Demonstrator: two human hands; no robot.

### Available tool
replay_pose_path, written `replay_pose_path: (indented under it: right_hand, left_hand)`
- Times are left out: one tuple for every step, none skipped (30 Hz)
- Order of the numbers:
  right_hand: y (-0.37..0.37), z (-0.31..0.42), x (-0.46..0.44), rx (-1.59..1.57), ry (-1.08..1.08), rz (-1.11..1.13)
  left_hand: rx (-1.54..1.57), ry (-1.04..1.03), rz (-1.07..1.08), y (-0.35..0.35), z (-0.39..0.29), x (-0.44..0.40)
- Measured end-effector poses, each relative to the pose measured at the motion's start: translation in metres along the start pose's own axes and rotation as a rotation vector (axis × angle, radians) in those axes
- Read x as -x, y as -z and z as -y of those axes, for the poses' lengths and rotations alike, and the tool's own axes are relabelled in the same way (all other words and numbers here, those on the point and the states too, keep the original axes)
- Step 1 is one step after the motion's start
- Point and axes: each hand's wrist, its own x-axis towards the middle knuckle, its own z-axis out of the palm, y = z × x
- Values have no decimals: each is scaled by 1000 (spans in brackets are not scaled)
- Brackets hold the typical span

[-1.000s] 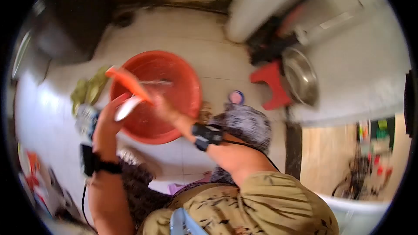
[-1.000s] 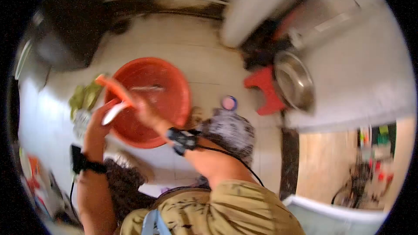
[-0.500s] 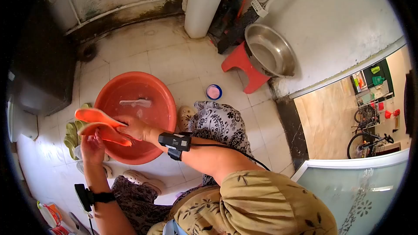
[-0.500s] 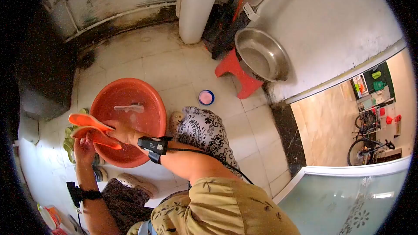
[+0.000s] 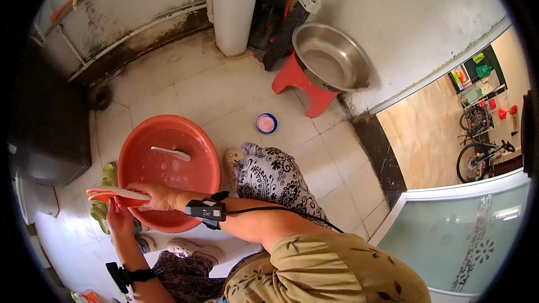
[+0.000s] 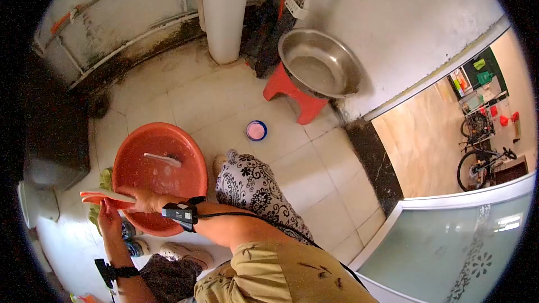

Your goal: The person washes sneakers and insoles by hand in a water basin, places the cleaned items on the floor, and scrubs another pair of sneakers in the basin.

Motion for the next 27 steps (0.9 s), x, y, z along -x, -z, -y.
replay_pose_path:
  right_hand:
    - [4, 9, 3, 12, -4, 26]
    - [2, 9, 2, 5, -3, 30]
    - [-1, 3, 1, -13, 78, 49]
    - [-5, -3, 0, -36, 161, 76]
    - [-10, -27, 1, -4, 200, 21]
    - [-12, -18, 2, -55, 209, 79]
    - [0, -13, 5, -12, 295, 5]
    - [4, -10, -1, 17, 380, -67]
    - [-8, -62, -7, 151, 126, -105]
    - [6, 6, 1, 100, -119, -70]
    - [3, -20, -3, 302, -148, -122]
    - [1, -26, -3, 432, -99, -144]
    - [2, -8, -5, 2, -217, -92]
    - [5, -42, -7, 162, -207, -18]
    - [3, -22, -4, -67, -286, 10]
    - [5, -1, -2, -299, -366, 39]
    - [3, 7, -2, -300, -369, 64]
    - [0, 12, -2, -380, -451, 107]
    - [0, 17, -1, -462, -536, 147]
    - [0, 23, -2, -458, -543, 161]
    - [1, 28, -2, -475, -572, 187]
    - [1, 31, -3, -492, -601, 210]
    - [-1, 25, -1, -488, -607, 213]
    - [-5, 20, 1, -390, -572, 155]
    - [-8, 16, 3, -291, -532, 100]
    - [-11, 13, 4, -285, -535, 109]
    - [-17, 20, 6, -212, -447, 48]
  left_hand:
    - [-95, -51, -75, -7, 3, 3]
    - [-98, -55, -81, -13, 7, 2]
    - [-33, -14, -114, -16, 9, 1]
    - [34, 17, -152, -17, 9, 1]
    - [-6, 109, 31, -13, 9, -1]
    - [-331, -67, 143, -34, 28, 9]
    - [-194, 46, -127, -61, 34, 17]
    - [-225, 85, -109, -37, 27, 9]
    - [-376, 102, -375, -75, 36, 22]
    - [-614, 36, -449, -84, 37, 29]
    - [-827, 2, -416, -80, 36, 26]
    - [-965, -124, -434, -91, 39, 30]
    - [-962, -154, -479, -95, 38, 32]
    - [-789, -186, -356, -103, 43, 31]
    - [-610, -154, -222, -86, 43, 25]
    - [-443, -74, -203, -85, 47, 21]
    - [-331, -108, -176, -80, 48, 18]
    - [-219, -141, -145, -72, 49, 15]
    - [-212, -155, -155, -69, 49, 12]
    - [-151, -172, -172, -66, 49, 9]
    - [-91, -188, -185, -71, 48, 10]
    - [-83, -194, -189, -76, 46, 11]
    - [-69, -184, -229, -80, 43, 13]
    - [-51, -175, -270, -83, 43, 15]
    - [-41, -180, -272, -81, 42, 15]
    - [-17, -242, -337, -80, 40, 14]
    - [7, -304, -403, -78, 38, 14]
